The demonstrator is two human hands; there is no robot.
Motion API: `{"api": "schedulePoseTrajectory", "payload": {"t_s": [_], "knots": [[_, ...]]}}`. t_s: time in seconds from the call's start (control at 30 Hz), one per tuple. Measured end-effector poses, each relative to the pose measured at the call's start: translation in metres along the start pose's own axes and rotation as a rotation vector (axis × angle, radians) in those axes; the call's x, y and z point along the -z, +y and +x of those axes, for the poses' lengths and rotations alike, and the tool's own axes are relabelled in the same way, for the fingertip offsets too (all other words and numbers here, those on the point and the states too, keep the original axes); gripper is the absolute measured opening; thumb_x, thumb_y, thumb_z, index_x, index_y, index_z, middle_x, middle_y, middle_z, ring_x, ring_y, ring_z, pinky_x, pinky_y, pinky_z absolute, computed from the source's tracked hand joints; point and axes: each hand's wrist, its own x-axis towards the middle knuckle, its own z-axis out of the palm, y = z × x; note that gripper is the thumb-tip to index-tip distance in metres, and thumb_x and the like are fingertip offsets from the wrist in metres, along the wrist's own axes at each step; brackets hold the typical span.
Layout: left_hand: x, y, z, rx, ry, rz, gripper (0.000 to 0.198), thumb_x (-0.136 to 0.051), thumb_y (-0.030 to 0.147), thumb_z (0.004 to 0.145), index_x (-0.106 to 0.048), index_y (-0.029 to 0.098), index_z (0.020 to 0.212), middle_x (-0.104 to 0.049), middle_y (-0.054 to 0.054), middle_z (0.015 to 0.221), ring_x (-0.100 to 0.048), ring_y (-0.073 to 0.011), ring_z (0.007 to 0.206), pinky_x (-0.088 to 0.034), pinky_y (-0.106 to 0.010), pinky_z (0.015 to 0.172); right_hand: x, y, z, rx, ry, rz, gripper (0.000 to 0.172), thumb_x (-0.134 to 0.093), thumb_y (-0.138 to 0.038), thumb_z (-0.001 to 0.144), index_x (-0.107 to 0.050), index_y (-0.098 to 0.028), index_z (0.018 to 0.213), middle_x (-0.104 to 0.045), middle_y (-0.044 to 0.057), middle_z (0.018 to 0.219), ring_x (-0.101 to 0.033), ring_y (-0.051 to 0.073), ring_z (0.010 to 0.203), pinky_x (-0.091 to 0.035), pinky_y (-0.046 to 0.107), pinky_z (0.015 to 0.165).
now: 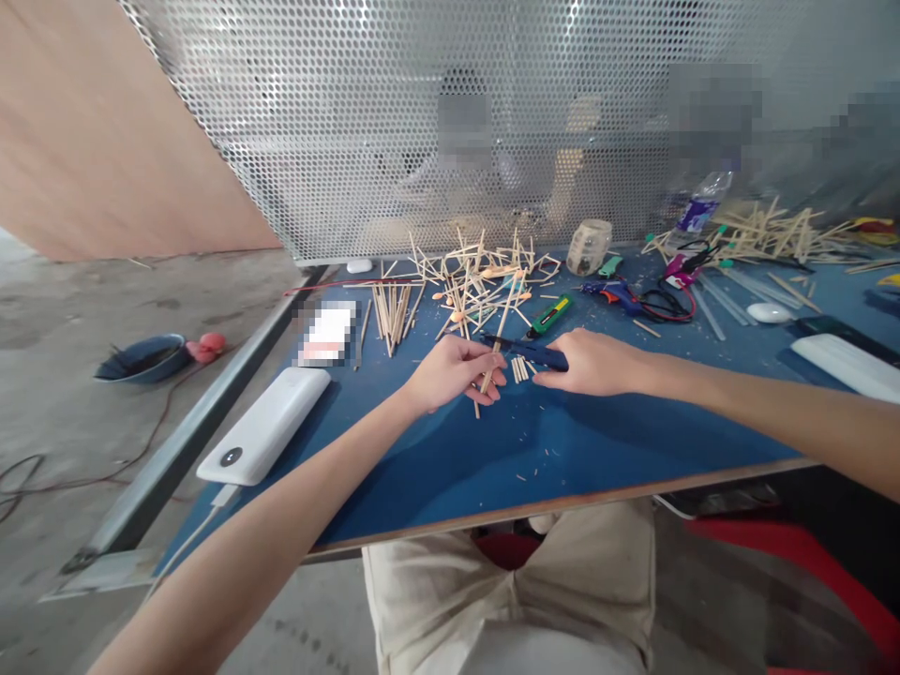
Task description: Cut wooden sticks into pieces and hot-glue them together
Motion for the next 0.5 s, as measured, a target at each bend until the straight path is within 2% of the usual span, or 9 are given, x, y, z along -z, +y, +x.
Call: {"api": "schedulePoseTrajectory", "payload": {"t_s": [0.23,0.5], "knots": [[0.000,-0.010,0.005,0.100,-0.053,-0.072,0.024,-0.075,0.035,0.078,-0.074,0.011,0.077,-0.072,-0.011,0.073,-0.068,-0.0166,0.058,-0.059,-0.026,0.050,-0.017,0.003,-0.002,-0.014,-0.096,0.195,0.044,-0.061,-0.059,0.080,-0.053,-0.020,0.062,-0.055,-0.002,0.055,-0.042,0.012,0.051,-0.029,0.029,0.051],[0.003,-0.012,0.006,0.174,-0.088,-0.094,0.023,-0.078,0.035,0.077,-0.076,0.012,0.080,-0.075,-0.013,0.076,-0.070,-0.0173,0.060,-0.059,-0.025,0.052,-0.022,0.003,-0.004,-0.020,-0.100,0.238,0.049,-0.062,-0.064,0.078,-0.051,-0.020,0.060,-0.055,-0.001,0.055,-0.043,0.012,0.051,-0.028,0.028,0.050]]}}
